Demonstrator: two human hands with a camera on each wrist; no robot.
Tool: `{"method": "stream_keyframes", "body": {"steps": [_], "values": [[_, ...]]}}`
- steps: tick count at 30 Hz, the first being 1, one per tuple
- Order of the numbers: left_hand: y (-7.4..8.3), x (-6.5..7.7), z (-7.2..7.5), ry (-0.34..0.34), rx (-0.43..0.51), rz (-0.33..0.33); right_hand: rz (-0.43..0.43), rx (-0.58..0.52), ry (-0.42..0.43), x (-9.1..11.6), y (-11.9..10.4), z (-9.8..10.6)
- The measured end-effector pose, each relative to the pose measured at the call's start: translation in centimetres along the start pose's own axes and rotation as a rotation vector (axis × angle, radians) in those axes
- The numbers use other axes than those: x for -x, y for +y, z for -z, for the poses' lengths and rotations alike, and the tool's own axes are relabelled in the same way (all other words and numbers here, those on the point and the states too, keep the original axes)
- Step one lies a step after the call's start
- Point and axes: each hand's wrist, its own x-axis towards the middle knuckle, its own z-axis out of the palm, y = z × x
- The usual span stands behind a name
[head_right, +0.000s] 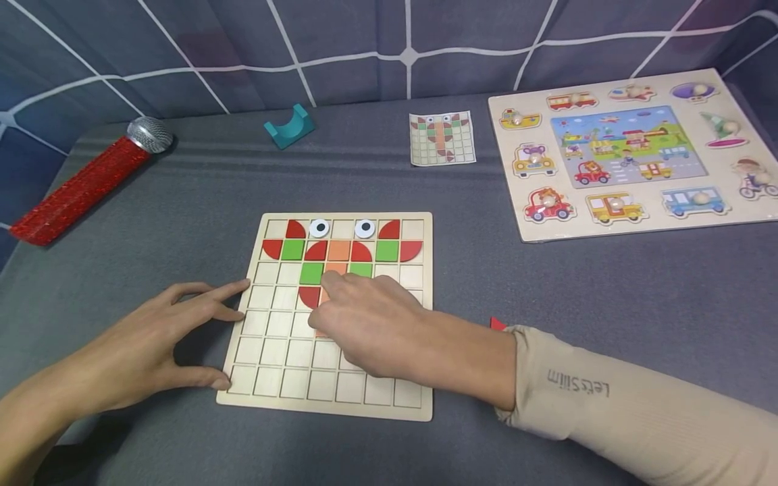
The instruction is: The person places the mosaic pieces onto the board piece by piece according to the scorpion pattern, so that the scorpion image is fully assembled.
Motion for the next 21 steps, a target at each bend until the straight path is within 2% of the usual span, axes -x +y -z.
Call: {"method": "stream_keyframes", "body": {"steps": [13,16,21], "values": [[0.1,0.0,0.0,0.001,-0.002,-0.004,-0.004,0.006,-0.001,0.4,0.3,0.3],[0.1,0.0,0.0,-0.004,0.005,0.004,-0.005,0.000,0.024,0.8,0.5,0.4],[0.1,0.0,0.1,-0.010,0.007,0.011,0.066,-0.043,0.079,1.9,1.4,0.5]]}}
